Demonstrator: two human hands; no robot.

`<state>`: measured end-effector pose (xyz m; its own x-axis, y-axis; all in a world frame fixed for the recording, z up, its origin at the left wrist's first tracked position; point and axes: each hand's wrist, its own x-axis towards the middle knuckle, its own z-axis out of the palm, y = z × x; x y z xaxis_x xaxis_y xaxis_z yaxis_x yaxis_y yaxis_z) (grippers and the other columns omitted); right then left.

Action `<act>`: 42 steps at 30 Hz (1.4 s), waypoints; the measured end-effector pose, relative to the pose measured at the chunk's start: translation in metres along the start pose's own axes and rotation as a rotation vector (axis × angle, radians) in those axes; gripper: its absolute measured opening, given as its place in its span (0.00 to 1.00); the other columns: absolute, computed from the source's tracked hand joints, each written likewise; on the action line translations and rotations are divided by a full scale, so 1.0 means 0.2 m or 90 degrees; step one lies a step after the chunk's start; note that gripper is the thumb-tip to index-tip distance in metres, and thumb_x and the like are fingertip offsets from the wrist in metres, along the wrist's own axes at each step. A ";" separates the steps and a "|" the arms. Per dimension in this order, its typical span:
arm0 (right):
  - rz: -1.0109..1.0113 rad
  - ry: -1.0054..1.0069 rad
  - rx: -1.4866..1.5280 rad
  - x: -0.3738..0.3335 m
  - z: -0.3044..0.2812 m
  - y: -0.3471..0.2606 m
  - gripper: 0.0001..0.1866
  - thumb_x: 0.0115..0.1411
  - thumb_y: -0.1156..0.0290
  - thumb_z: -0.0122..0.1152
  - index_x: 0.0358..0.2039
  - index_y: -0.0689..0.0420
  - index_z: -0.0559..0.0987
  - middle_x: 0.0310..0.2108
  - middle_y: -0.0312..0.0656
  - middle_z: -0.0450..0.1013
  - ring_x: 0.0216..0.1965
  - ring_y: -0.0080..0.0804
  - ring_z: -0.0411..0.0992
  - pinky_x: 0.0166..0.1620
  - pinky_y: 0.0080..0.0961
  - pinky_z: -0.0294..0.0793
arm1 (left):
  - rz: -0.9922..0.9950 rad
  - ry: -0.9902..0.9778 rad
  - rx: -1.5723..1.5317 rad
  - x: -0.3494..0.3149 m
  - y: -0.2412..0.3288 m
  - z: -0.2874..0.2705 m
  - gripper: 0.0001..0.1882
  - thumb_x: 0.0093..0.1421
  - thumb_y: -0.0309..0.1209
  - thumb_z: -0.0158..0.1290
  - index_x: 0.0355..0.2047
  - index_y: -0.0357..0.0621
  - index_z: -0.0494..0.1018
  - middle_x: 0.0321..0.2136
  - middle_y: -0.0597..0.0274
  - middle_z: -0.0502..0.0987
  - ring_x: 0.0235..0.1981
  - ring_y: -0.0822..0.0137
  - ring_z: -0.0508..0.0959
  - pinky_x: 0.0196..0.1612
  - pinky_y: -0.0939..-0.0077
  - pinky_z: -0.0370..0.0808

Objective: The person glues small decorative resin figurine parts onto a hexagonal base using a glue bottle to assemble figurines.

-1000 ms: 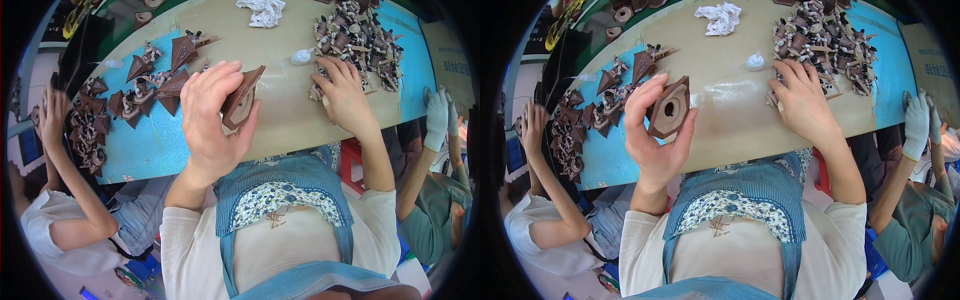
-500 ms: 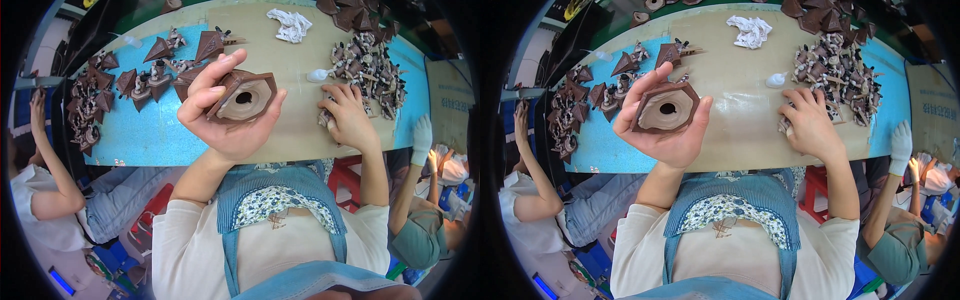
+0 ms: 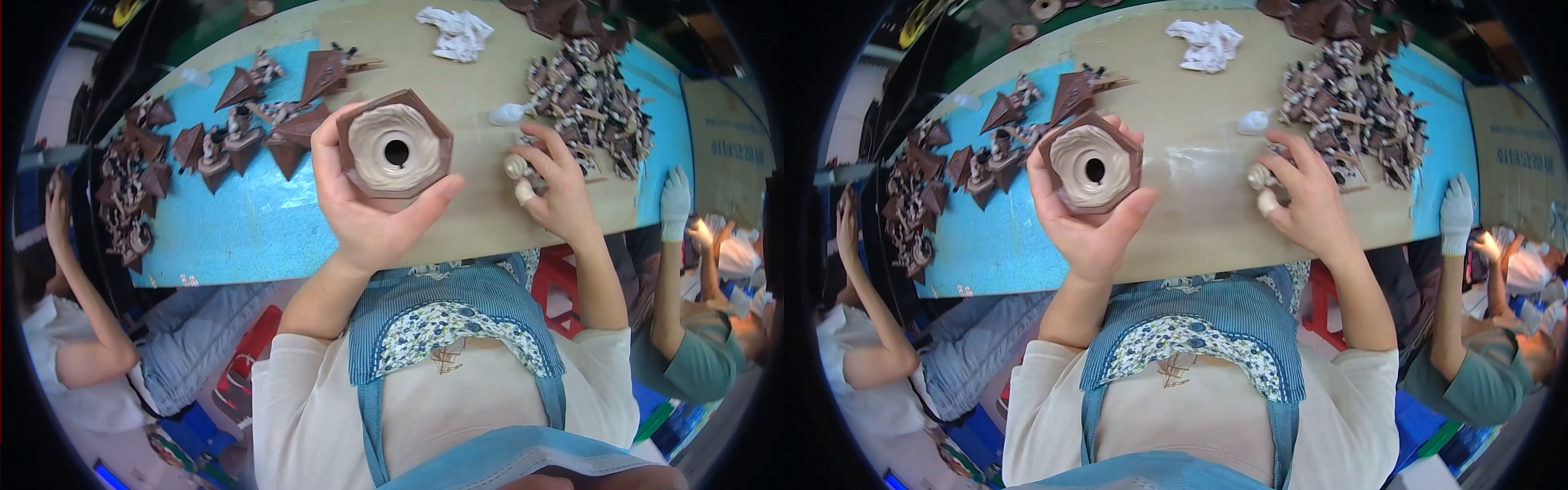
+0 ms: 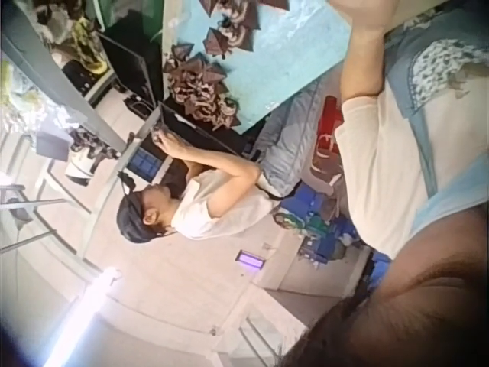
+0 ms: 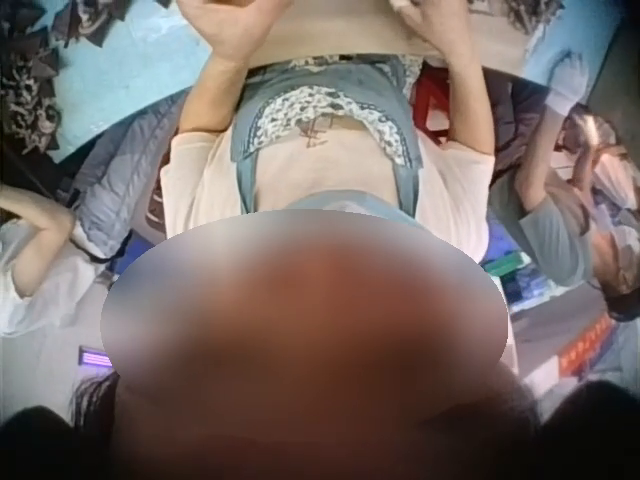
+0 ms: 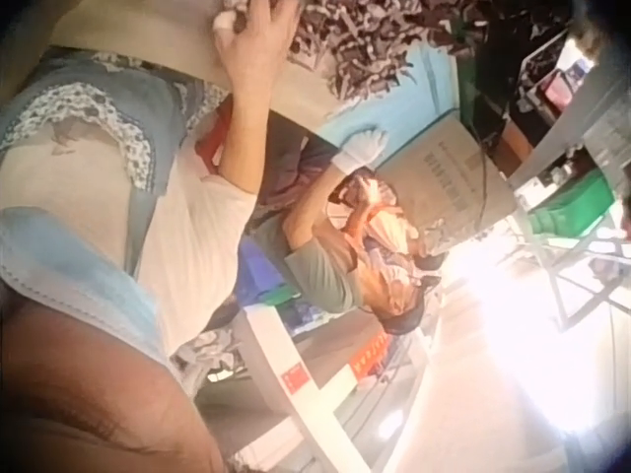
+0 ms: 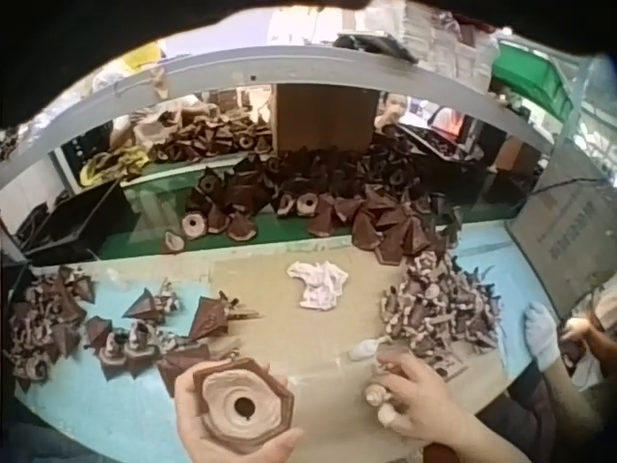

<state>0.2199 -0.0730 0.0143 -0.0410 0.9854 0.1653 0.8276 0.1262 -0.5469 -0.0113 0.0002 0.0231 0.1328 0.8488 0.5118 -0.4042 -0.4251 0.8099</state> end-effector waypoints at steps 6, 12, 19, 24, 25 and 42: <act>-0.015 -0.018 0.262 0.03 -0.09 -0.12 0.16 0.47 0.78 0.62 0.39 0.61 0.76 0.34 0.44 0.75 0.36 0.37 0.74 0.42 0.28 0.72 | -0.293 -0.189 -0.028 -0.03 0.02 0.01 0.50 0.40 0.23 0.70 0.61 0.35 0.52 0.48 0.56 0.69 0.51 0.66 0.72 0.55 0.70 0.69; 0.043 -0.077 0.382 -0.04 -0.12 -0.19 0.13 0.50 0.74 0.67 0.36 0.60 0.75 0.30 0.39 0.74 0.31 0.27 0.72 0.39 0.22 0.70 | -0.309 -0.232 0.031 -0.09 0.02 0.10 0.46 0.40 0.24 0.72 0.57 0.38 0.56 0.43 0.57 0.74 0.46 0.67 0.75 0.50 0.72 0.72; 0.098 -0.022 0.580 -0.10 -0.03 -0.21 0.12 0.56 0.71 0.64 0.38 0.60 0.73 0.35 0.35 0.69 0.37 0.19 0.67 0.43 0.20 0.66 | -0.339 -0.196 -0.015 -0.09 0.04 0.10 0.45 0.40 0.23 0.72 0.55 0.39 0.57 0.39 0.57 0.76 0.43 0.67 0.77 0.48 0.74 0.73; 0.007 -0.014 0.543 -0.04 -0.16 -0.21 0.12 0.57 0.73 0.62 0.40 0.59 0.70 0.36 0.36 0.68 0.35 0.23 0.66 0.41 0.20 0.66 | -0.483 -0.290 -0.045 -0.04 0.06 0.00 0.44 0.39 0.27 0.73 0.53 0.39 0.59 0.43 0.59 0.72 0.47 0.69 0.73 0.51 0.72 0.71; 0.009 -0.039 0.544 -0.03 -0.18 -0.23 0.13 0.54 0.74 0.62 0.39 0.59 0.70 0.35 0.38 0.68 0.34 0.26 0.67 0.39 0.22 0.66 | -0.444 -0.301 -0.035 -0.06 0.05 0.01 0.39 0.41 0.29 0.71 0.51 0.38 0.61 0.42 0.59 0.73 0.45 0.70 0.74 0.49 0.74 0.72; -0.331 -0.140 0.027 0.13 -0.22 -0.39 0.22 0.36 0.72 0.68 0.33 0.60 0.70 0.30 0.46 0.66 0.28 0.43 0.66 0.31 0.34 0.65 | -0.291 -0.376 0.163 -0.08 0.08 0.11 0.34 0.40 0.30 0.65 0.47 0.37 0.62 0.34 0.48 0.76 0.35 0.49 0.79 0.38 0.64 0.75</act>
<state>0.1788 -0.0628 0.0964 -0.5567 0.7925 0.2490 0.6441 0.6011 -0.4731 -0.0006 -0.0271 0.0335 0.7234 0.6796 0.1217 0.0173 -0.1941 0.9808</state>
